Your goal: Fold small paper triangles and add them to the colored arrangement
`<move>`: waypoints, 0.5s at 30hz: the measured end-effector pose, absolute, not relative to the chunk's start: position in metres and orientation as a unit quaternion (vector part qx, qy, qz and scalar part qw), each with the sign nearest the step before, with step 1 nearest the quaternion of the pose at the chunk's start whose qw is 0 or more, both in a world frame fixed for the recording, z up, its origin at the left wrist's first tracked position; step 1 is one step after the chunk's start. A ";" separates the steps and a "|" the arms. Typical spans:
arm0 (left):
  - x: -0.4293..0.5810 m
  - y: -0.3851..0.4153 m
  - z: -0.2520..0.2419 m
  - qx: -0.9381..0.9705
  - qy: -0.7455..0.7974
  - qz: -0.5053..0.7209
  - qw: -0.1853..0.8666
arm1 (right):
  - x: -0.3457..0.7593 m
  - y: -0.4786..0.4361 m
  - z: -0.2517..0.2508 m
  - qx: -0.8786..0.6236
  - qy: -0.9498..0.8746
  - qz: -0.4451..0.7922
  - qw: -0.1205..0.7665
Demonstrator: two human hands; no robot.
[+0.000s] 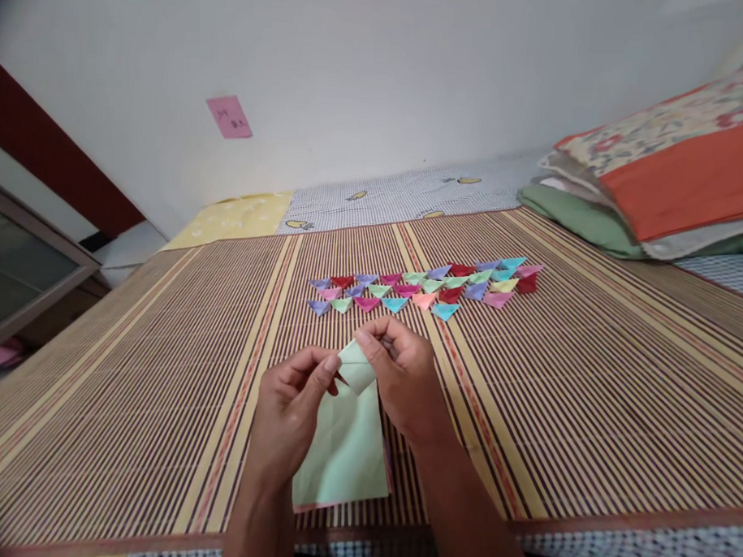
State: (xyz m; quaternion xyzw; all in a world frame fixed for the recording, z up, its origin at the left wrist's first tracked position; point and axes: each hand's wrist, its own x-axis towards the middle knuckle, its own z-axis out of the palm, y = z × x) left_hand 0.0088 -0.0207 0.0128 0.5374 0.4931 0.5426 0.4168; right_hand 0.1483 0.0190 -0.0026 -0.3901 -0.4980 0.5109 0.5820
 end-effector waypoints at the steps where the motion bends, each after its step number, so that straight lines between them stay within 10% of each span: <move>1: 0.010 -0.021 0.013 0.541 0.500 0.542 0.404 | 0.148 0.019 -0.003 -0.388 -0.498 0.510 0.583; 15: 0.015 -0.019 0.011 0.541 0.527 0.521 0.397 | 0.149 0.015 0.000 -0.392 -0.571 0.485 0.534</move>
